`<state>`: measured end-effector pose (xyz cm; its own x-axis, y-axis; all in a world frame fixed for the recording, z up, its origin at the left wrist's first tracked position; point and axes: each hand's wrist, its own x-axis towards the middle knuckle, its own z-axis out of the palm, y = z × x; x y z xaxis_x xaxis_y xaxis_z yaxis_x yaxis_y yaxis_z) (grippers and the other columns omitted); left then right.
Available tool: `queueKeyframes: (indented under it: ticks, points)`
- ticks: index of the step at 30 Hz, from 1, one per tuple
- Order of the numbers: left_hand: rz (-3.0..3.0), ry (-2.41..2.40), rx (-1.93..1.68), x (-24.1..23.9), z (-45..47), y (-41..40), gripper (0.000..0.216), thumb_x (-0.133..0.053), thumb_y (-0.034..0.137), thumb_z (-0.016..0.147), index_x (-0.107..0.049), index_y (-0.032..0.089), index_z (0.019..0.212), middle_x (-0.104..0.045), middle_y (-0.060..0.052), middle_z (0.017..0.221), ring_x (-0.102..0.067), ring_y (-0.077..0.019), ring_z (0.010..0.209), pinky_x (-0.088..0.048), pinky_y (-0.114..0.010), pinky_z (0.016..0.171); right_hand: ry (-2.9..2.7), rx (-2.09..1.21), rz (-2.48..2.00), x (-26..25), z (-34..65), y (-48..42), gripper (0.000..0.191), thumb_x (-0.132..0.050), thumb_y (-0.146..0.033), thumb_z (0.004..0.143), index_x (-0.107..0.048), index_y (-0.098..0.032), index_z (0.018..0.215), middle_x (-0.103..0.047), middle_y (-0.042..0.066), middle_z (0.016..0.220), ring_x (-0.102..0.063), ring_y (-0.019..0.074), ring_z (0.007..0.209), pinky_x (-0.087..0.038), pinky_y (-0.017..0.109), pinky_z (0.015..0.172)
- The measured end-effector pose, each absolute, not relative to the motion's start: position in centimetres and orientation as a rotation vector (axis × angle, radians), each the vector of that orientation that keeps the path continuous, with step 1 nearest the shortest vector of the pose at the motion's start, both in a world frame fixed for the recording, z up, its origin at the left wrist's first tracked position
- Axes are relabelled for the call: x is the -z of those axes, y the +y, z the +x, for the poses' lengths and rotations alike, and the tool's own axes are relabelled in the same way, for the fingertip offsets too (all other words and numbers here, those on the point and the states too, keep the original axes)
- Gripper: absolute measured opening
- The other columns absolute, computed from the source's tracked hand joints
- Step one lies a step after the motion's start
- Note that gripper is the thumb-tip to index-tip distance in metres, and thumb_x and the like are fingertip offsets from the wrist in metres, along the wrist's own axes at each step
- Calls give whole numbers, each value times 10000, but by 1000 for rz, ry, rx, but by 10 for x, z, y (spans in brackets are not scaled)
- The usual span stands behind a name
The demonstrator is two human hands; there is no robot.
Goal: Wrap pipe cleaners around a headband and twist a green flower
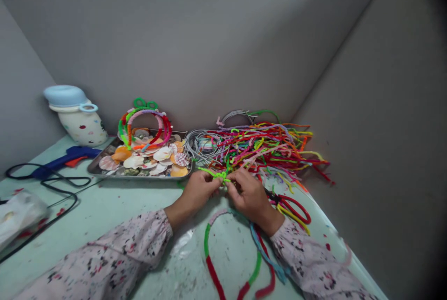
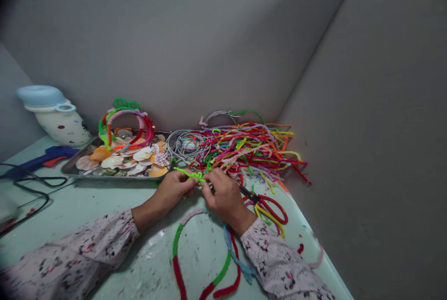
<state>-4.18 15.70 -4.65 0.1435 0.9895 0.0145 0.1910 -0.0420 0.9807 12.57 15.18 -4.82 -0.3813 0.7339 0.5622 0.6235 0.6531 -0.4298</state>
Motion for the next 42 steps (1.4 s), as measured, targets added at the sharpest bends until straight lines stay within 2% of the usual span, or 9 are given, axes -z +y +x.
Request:
queueKeyframes:
  ticks: [3,8,13,16,21,24,29,37,42]
  points:
    - [1501,1158,-1103,46,-41,155,159,-570,251,738,-597,124,646,-524,22,562,-447,-95,522,-328,-215,503,-1992,-418,-1107,45,122,152,111,-508,-188,830,-602,-178,772,-555,20,729,-515,154,704,-386,268,650]
    - [1599,1099,-1124,45,-40,151,120,-558,206,743,-632,112,758,-585,-7,670,-502,-113,605,-369,-219,564,-1622,-1171,-1190,43,120,156,149,-525,-225,762,-555,-177,624,-470,-40,539,-413,99,500,-306,220,478]
    - [1657,1121,-1103,44,-39,149,126,-551,202,736,-637,111,753,-590,-13,668,-512,-118,600,-371,-220,554,-1329,-1718,-1099,45,125,162,94,-545,-237,721,-530,-169,658,-487,-38,582,-370,62,419,-175,198,380]
    - [1572,1131,-1113,44,-41,152,130,-555,232,741,-616,119,714,-568,3,625,-488,-105,560,-356,-214,526,-1427,-1631,-1090,45,127,162,125,-555,-283,768,-565,-163,734,-502,-29,608,-408,72,458,-231,193,400]
    - [1434,1221,-1023,48,-45,160,213,-545,298,756,-613,120,662,-516,18,511,-463,-107,479,-337,-227,480,-1740,-875,-1099,47,125,159,196,-566,-254,808,-577,-196,995,-582,19,837,-516,130,644,-421,248,575]
    - [1368,1228,-1006,51,-45,160,223,-553,299,741,-587,126,604,-514,12,495,-457,-107,467,-333,-233,474,-1952,-481,-1026,50,125,157,201,-556,-182,811,-585,-196,1010,-580,50,920,-547,155,730,-454,290,676]
    - [1319,1182,-994,50,-44,159,208,-548,264,726,-581,130,571,-515,9,483,-458,-105,466,-341,-231,478,-2103,-177,-942,51,127,157,171,-529,-160,840,-579,-203,998,-591,74,950,-572,200,892,-471,313,744]
    - [1351,1211,-983,49,-42,157,207,-570,277,715,-561,137,563,-500,20,489,-430,-96,467,-311,-222,469,-2204,-118,-987,48,128,154,133,-476,-172,873,-593,-181,936,-590,70,897,-568,186,840,-435,296,734]
    - [1650,1173,-1076,46,-44,155,130,-549,233,746,-615,135,692,-572,0,630,-485,-111,574,-345,-218,537,-1980,-616,-1129,42,123,154,140,-494,-229,847,-594,-189,757,-573,22,725,-528,156,688,-391,268,630]
